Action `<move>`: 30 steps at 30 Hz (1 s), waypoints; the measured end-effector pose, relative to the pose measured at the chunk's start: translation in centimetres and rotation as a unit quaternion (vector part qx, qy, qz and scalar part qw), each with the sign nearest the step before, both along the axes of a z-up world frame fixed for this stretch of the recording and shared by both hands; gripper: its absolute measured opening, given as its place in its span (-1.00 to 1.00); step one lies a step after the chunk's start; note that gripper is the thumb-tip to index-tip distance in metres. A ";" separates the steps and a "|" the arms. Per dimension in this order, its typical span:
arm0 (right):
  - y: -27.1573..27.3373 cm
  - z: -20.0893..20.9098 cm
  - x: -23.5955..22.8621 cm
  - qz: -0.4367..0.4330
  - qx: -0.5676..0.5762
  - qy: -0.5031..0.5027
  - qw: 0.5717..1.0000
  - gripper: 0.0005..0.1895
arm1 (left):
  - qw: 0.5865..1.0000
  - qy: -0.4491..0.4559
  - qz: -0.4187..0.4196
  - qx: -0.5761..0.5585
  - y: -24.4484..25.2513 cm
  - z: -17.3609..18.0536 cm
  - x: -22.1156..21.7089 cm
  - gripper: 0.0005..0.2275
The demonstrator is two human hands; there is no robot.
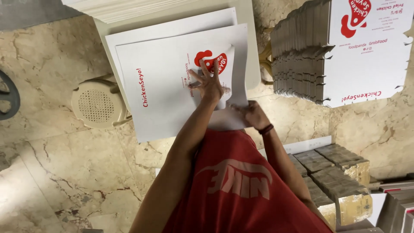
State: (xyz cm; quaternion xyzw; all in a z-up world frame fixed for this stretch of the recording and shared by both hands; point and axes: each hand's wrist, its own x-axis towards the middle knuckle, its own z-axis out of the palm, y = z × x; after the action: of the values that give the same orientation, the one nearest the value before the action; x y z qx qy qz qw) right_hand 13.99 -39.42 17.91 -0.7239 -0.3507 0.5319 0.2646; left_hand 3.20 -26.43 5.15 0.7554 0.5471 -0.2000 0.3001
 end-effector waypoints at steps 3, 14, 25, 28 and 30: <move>1.8 -3.9 4.0 -0.011 -0.088 0.069 0.994 -0.68 | 0.999 0.029 -0.029 0.014 2.2 1.5 0.5 -0.01; 17.1 -20.8 12.0 -0.137 -0.073 0.055 0.986 -0.46 | 0.964 0.022 -0.257 0.059 6.4 1.7 0.2 0.02; 19.7 -9.7 9.4 0.054 0.101 -0.068 0.991 -0.55 | 0.962 0.029 -0.267 0.055 7.2 0.3 0.3 -0.16; 18.9 -11.5 8.6 -0.058 -0.004 0.024 0.998 -0.49 | 0.976 0.018 -0.217 0.033 7.8 1.5 -2.1 -0.14; 19.9 -10.6 7.6 -0.113 -0.010 0.036 0.993 -0.40 | 0.983 0.033 -0.179 0.032 9.8 2.5 -3.5 -0.13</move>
State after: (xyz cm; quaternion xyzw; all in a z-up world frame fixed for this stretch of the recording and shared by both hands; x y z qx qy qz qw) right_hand 21.59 -19.56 7.31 -0.7419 -0.2514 0.5276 0.3286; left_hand -0.27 -16.67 7.62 0.8432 0.4186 -0.2582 0.2169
